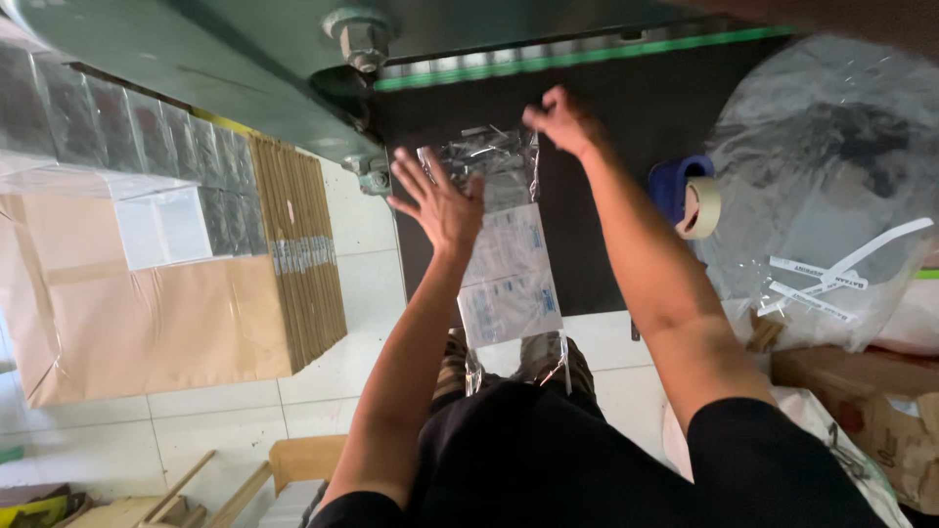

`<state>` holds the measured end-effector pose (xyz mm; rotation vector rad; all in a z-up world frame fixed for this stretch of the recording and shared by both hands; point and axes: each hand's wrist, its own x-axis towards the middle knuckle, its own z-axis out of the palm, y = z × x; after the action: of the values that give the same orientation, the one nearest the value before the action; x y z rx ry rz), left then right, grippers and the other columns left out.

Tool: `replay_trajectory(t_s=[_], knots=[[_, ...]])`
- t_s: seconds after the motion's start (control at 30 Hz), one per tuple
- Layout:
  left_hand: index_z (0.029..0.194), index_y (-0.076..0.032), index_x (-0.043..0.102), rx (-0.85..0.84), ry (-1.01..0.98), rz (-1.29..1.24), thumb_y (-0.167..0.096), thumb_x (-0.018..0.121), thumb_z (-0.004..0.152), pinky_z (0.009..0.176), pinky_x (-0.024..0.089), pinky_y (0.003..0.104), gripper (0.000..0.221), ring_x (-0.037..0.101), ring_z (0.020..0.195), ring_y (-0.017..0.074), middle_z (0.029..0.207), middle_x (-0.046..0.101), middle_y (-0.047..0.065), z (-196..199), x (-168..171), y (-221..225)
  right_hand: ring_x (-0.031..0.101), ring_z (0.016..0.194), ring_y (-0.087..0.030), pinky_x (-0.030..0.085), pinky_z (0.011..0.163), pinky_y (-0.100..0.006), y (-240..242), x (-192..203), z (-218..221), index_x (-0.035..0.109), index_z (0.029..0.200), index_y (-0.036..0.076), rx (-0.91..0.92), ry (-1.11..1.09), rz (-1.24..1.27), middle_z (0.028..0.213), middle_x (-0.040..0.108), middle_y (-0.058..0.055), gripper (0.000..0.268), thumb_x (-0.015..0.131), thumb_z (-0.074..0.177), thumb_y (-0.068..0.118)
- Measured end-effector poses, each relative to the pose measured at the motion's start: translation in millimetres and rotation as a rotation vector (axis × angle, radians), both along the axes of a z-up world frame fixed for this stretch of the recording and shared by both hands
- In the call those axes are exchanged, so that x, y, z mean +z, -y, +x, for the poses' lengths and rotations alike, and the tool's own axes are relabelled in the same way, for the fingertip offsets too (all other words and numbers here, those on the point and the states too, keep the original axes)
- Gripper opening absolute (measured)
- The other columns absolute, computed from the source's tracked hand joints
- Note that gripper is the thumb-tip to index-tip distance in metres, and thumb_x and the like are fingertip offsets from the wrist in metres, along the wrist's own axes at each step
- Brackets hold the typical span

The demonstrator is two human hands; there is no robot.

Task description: The person picks up paper manuals from a stack, inserts them into plastic sleeves, and uses a tape dispenser to seal the sleeves.

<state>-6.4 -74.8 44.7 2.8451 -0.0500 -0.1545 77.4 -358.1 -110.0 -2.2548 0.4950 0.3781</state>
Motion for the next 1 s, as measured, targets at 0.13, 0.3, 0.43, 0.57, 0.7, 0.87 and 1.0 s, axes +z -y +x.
replay_trajectory(t_s=[0.13, 0.3, 0.43, 0.57, 0.7, 0.87, 1.0], knots=[[0.164, -0.011, 0.018, 0.129, -0.052, -0.11, -0.053, 0.069, 0.091, 0.117, 0.011, 0.077, 0.099, -0.004, 0.158, 0.0435, 0.169, -0.005, 0.025, 3.4, -1.7, -0.3, 0.074, 0.076, -0.018, 0.055, 0.074, -0.033, -39.4, 42.9, -17.3, 0.068, 0.122, 0.023, 0.001, 0.079, 0.082, 0.092, 0.076, 0.002, 0.036, 0.071, 0.093, 0.044], [0.136, -0.021, 0.064, -0.135, 0.275, -0.117, -0.035, 0.068, 0.09, 0.113, 0.015, 0.076, 0.048, 0.021, 0.154, 0.0453, 0.168, 0.017, 0.023, -10.0, 20.3, 2.8, 0.066, 0.121, -0.038, 0.056, 0.103, -0.05, -85.3, 113.1, -44.6, 0.051, 0.143, 0.018, -0.161, 0.377, 0.181, 0.141, 0.063, -0.017, 0.054, 0.066, 0.091, 0.02], [0.154, -0.031, 0.046, -0.019, 0.013, 0.048, -0.047, 0.066, 0.095, 0.11, 0.02, 0.08, 0.064, 0.008, 0.155, 0.0489, 0.168, 0.004, 0.026, 11.4, -33.3, -22.9, 0.069, 0.107, -0.039, 0.053, 0.097, -0.05, -131.9, 190.6, -107.0, 0.061, 0.13, 0.014, -0.042, 0.595, -0.18, 0.115, 0.07, -0.017, 0.035, 0.067, 0.095, 0.012], [0.159, -0.025, 0.022, 0.225, -0.153, -0.096, -0.043, 0.083, 0.086, 0.088, 0.057, 0.06, 0.097, 0.057, 0.12, 0.0394, 0.138, 0.039, 0.016, 55.1, -59.6, -45.2, 0.063, 0.125, -0.04, 0.049, 0.103, -0.052, -152.0, 150.2, -143.4, 0.069, 0.131, 0.022, 0.564, 0.456, -0.362, 0.138, 0.065, -0.018, 0.055, 0.055, 0.096, 0.063], [0.098, -0.021, 0.081, 0.407, -0.418, -0.217, -0.055, 0.095, 0.058, 0.065, 0.062, 0.053, 0.054, 0.076, 0.087, 0.0347, 0.083, 0.074, 0.011, 96.8, -180.4, -64.8, 0.063, 0.123, -0.032, 0.042, 0.106, -0.056, -162.6, 125.3, -137.0, 0.06, 0.139, 0.035, 0.57, 0.134, -0.389, 0.125, 0.07, -0.006, 0.06, 0.046, 0.096, 0.073], [0.103, -0.008, 0.08, 0.414, -0.449, -0.382, -0.082, 0.056, 0.081, 0.095, 0.056, 0.05, 0.081, 0.072, 0.11, 0.0355, 0.101, 0.077, 0.017, 67.2, -28.3, -38.5, 0.059, 0.134, -0.033, 0.04, 0.116, -0.051, -167.2, 153.4, -95.4, 0.07, 0.125, 0.047, 0.557, -0.342, -0.304, 0.138, 0.067, -0.002, 0.064, 0.033, 0.09, 0.086], [0.082, 0.013, 0.073, 0.009, -0.266, -0.523, -0.023, 0.068, 0.079, 0.069, 0.046, 0.069, 0.037, 0.067, 0.081, 0.0576, 0.082, 0.07, 0.033, 0.2, -30.5, -47.7, 0.069, 0.116, -0.034, 0.054, 0.098, -0.053, -158.6, 76.3, -84.5, 0.07, 0.122, 0.028, 0.497, -0.288, -0.159, 0.117, 0.075, -0.008, 0.06, 0.048, 0.091, 0.075]])
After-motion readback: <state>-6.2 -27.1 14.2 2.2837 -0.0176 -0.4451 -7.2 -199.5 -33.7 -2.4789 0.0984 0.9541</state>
